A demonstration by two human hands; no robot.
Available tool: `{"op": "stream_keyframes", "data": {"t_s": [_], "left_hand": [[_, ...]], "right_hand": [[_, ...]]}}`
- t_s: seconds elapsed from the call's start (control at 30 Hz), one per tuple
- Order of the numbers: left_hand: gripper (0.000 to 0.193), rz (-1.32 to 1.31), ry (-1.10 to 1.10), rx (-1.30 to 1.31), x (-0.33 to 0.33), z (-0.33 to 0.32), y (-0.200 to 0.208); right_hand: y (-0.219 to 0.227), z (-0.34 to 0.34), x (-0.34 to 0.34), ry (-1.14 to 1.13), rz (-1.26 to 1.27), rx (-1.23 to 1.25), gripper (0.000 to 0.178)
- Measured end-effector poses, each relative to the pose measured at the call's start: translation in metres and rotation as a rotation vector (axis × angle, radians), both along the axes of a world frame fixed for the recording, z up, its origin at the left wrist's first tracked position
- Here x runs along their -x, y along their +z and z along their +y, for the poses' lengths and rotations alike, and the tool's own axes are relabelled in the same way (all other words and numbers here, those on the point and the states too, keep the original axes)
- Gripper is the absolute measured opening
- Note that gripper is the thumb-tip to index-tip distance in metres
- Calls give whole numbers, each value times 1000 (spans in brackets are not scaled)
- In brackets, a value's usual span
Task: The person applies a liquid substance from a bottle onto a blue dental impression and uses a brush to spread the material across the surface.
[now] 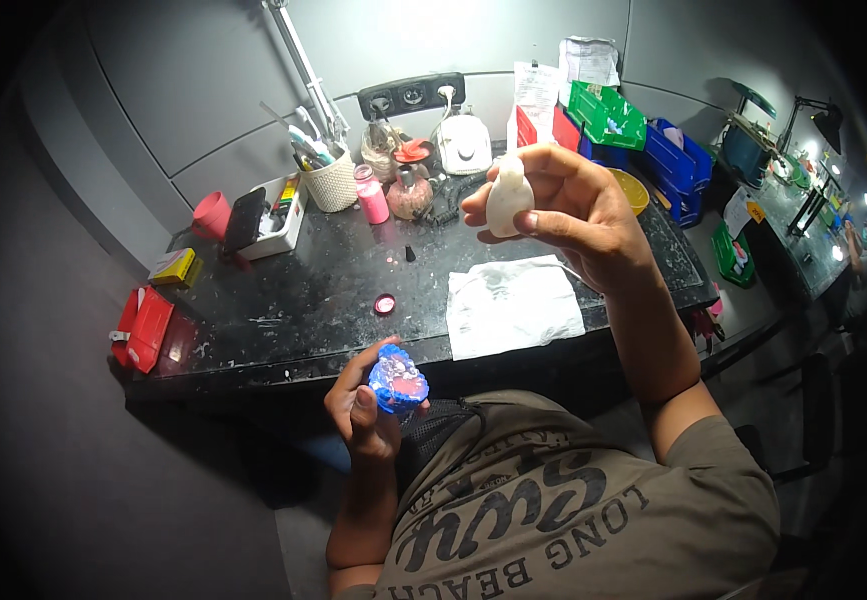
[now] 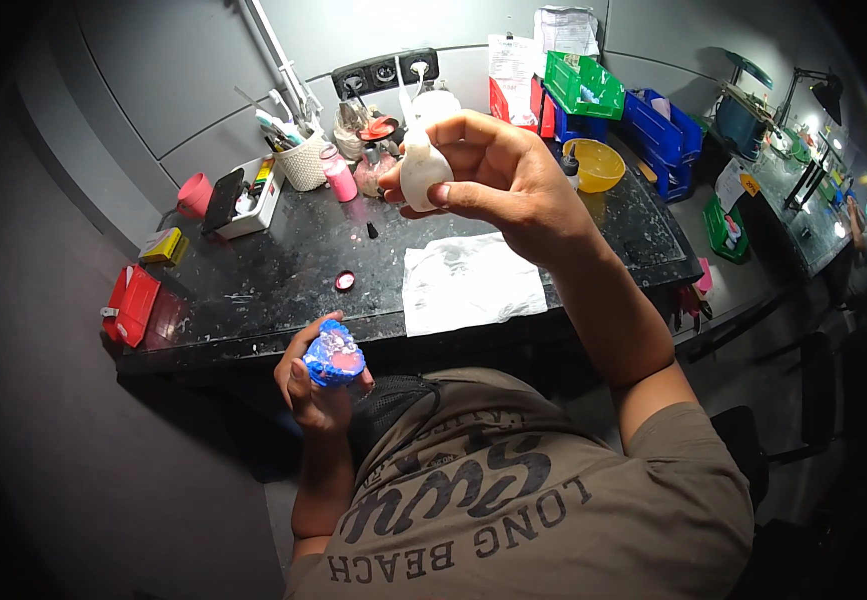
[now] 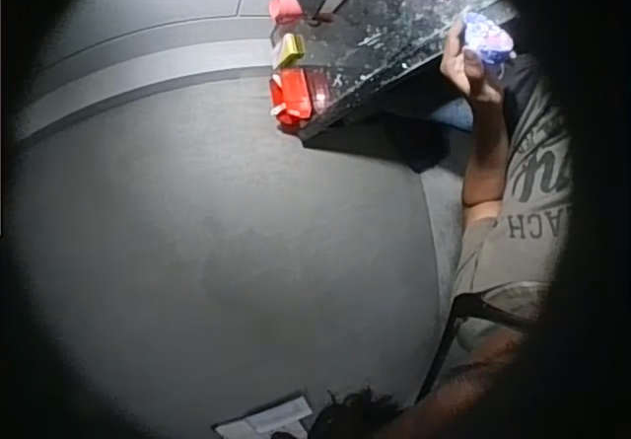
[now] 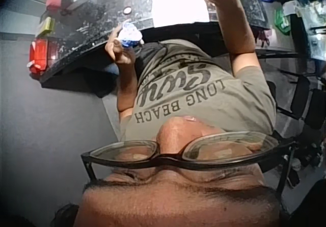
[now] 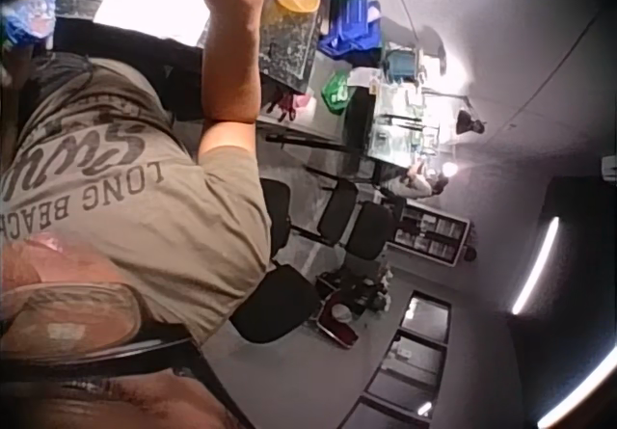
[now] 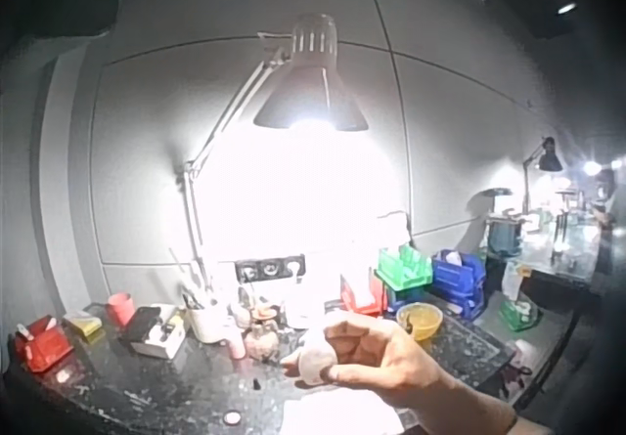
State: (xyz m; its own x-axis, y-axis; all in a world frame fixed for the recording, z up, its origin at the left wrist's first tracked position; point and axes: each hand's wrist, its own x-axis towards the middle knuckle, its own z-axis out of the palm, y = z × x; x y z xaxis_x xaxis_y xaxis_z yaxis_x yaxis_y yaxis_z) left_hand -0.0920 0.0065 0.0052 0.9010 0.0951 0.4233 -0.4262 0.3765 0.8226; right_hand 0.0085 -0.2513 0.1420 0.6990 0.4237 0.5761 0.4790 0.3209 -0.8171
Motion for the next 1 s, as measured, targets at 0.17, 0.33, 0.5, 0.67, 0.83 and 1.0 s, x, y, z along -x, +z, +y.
{"op": "stream_keyframes", "data": {"t_s": [0.17,0.33,0.5,0.67,0.83,1.0], "left_hand": [[90,-2,17,5,1,-1,2],[89,6,32,0,2,-3,4],[90,4,27,-10,1,-1,0],[90,17,25,-17,1,-2,2],[90,21,33,-6,3,0,2],[88,21,19,-3,0,1,0]], "right_hand": [[2,-4,4,-70,-26,38,41],[-1,-8,7,-132,-12,50,41],[1,-15,8,-193,-61,79,41],[8,-26,16,-357,-187,-20,32],[1,-18,-13,-633,-313,332,27],[-37,3,-52,-778,-192,520,19]]}}
